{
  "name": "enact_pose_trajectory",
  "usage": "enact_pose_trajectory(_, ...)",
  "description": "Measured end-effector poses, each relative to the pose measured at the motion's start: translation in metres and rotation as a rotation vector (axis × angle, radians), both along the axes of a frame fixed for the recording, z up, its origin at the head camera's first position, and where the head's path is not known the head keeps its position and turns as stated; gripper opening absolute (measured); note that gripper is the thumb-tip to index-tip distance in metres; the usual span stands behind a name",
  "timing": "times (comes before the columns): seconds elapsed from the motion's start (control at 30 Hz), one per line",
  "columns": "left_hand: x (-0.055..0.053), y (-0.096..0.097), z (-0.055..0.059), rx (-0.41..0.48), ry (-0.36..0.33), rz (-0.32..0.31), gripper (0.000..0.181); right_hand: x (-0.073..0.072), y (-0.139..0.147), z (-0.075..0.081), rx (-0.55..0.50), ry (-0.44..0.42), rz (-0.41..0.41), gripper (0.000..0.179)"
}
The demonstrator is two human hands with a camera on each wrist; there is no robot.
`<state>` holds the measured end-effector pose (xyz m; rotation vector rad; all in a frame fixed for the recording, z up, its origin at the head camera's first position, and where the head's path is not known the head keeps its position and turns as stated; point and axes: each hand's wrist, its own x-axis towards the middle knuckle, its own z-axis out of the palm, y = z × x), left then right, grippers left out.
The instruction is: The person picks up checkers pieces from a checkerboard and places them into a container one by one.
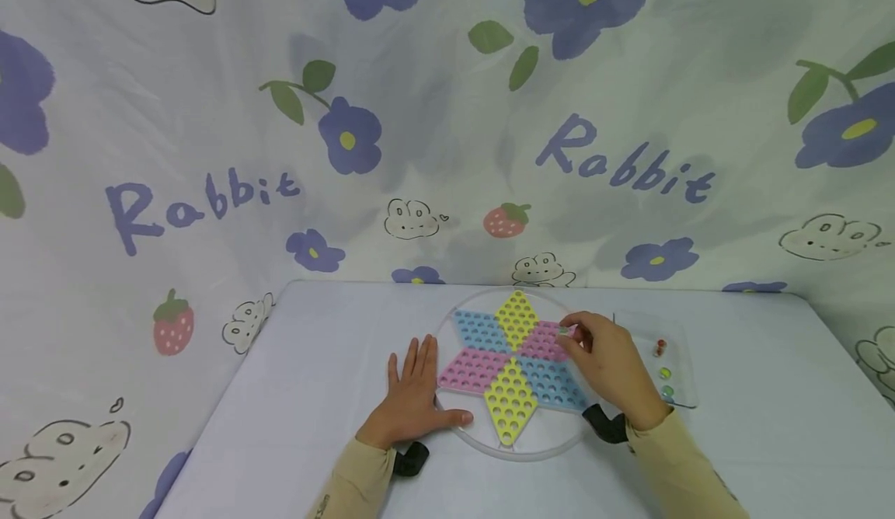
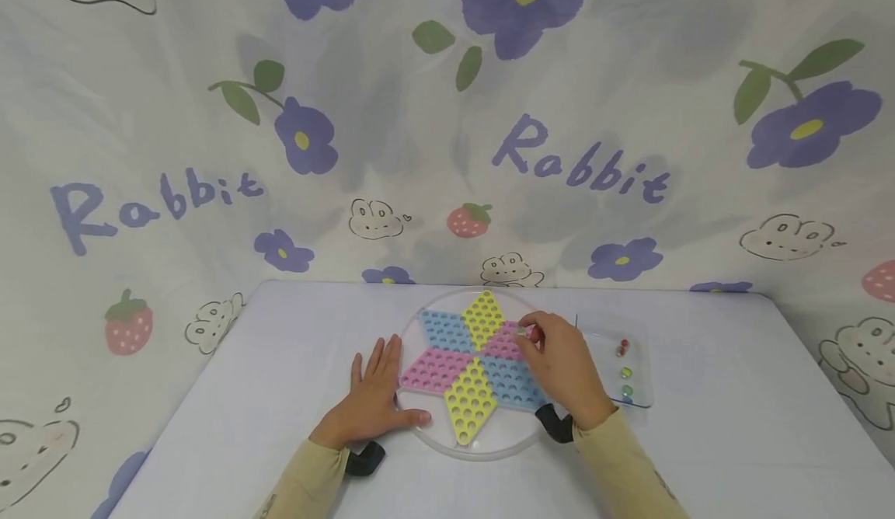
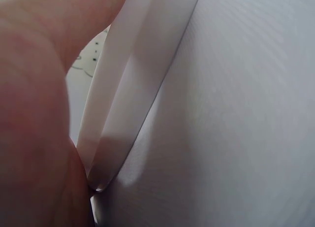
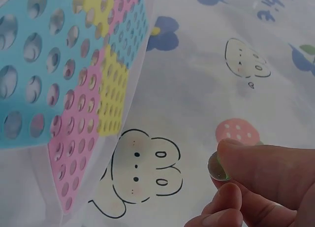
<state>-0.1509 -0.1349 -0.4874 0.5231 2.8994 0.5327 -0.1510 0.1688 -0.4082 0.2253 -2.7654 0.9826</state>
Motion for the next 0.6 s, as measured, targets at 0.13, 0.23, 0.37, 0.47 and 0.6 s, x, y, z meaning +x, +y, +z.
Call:
enact_pose_trajectory(0.13, 0.000, 0.000, 0.001, -0.005, 0.005, 0.001, 0.130, 0.002, 0.006, -0.001, 0.012, 0.020, -0.007, 0.019)
enact_pose_trajectory(0.23, 0.000, 0.000, 0.001, -0.006, 0.002, 0.003, 0.130, 0.004, 0.010, -0.001, 0.019, 0.029, -0.011, 0.019)
enact_pose_trajectory(0.37, 0.000, 0.000, 0.002, -0.007, 0.003, 0.002, 0.130, 0.007, 0.015, -0.001, 0.033, 0.040, -0.012, 0.018)
enact_pose_trajectory(0.47, 0.000, 0.000, 0.002, -0.009, 0.004, -0.001, 0.129, 0.011, 0.020, 0.000, 0.043, 0.048, -0.013, 0.018)
enact_pose_trajectory(0.6, 0.000, 0.001, 0.004, -0.004, 0.000, -0.001, 0.129, 0.015, 0.026, -0.001, 0.051, 0.055, -0.011, 0.019)
